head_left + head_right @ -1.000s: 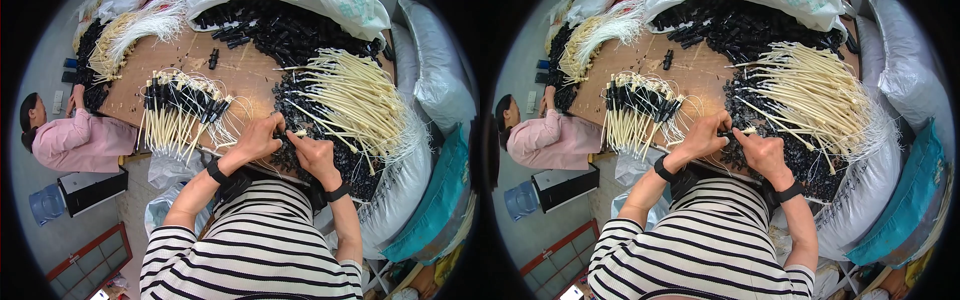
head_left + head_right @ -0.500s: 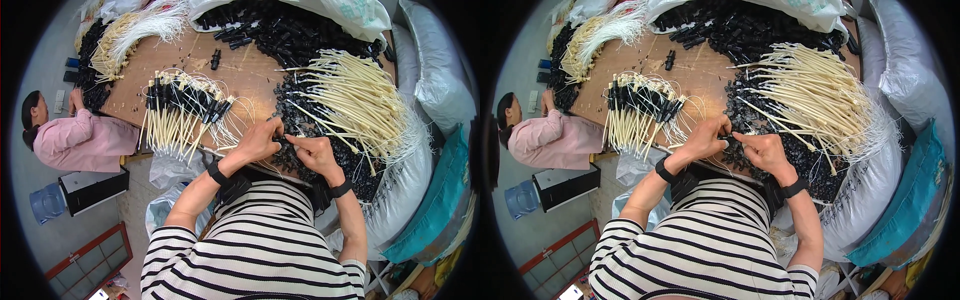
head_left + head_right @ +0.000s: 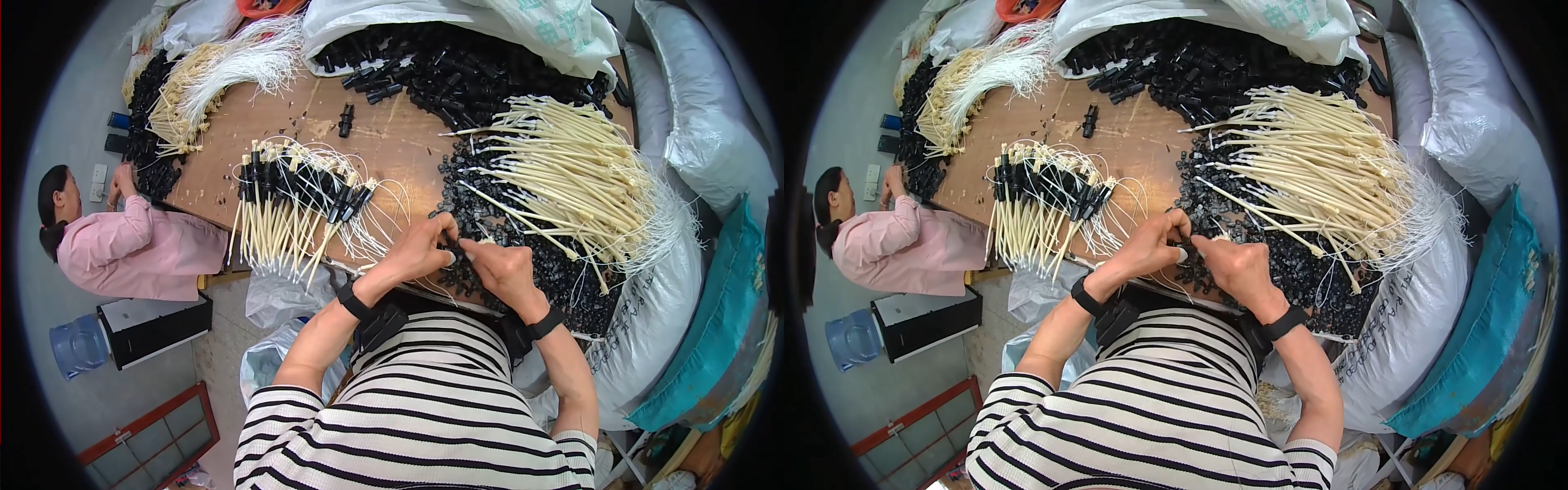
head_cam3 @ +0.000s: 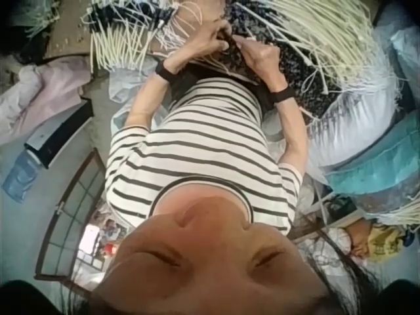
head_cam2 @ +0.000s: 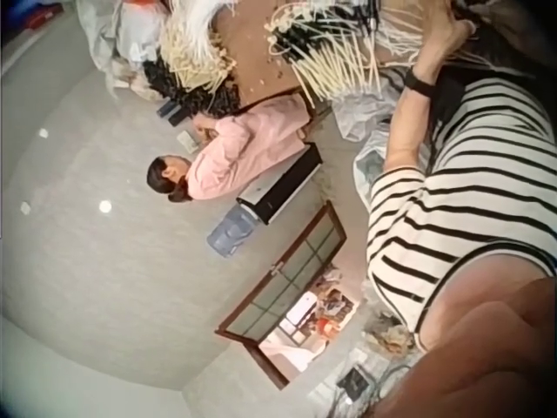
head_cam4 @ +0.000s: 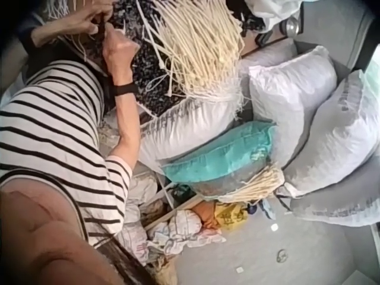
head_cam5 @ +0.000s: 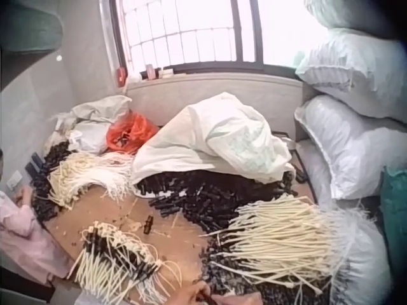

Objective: The person picks up a white cord and a black plastic connector, threads the cord through the connector, and then places the assembly onto a pile on the workbench.

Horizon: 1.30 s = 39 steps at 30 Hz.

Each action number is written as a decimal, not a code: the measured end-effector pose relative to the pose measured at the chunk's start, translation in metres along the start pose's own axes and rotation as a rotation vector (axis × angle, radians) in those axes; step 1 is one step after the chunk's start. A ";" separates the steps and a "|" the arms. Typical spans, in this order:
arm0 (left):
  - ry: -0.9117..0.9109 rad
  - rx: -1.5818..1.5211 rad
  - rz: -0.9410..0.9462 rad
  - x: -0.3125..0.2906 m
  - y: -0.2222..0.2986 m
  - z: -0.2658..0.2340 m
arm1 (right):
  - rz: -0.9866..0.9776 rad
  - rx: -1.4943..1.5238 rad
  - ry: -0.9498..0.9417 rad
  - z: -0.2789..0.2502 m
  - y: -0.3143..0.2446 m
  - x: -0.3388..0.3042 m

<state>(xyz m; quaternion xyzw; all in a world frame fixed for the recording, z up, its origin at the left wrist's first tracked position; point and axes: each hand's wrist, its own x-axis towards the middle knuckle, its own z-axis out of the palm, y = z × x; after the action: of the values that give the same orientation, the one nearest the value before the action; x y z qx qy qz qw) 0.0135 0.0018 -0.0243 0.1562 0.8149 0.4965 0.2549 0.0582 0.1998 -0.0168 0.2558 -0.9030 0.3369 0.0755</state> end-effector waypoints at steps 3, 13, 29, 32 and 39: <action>0.024 -0.117 -0.079 0.000 0.004 -0.001 | 0.122 0.213 0.172 0.000 0.004 -0.002; 0.095 0.128 -0.040 -0.004 0.018 -0.007 | -0.111 -0.103 0.041 -0.002 0.007 0.007; 0.479 0.421 0.387 -0.034 0.023 -0.023 | 0.298 0.218 0.129 -0.008 -0.031 0.036; 0.804 0.694 0.239 -0.044 -0.001 -0.075 | 0.229 -0.024 0.433 -0.030 -0.018 0.038; 0.889 0.771 0.306 -0.011 0.008 -0.077 | -0.076 -0.014 -0.133 -0.010 -0.036 0.026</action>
<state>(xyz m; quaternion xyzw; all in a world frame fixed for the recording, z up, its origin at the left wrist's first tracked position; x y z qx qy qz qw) -0.0210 -0.0566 0.0148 0.1304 0.9328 0.2141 -0.2589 0.0540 0.1725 0.0195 0.3110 -0.8980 0.3099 0.0299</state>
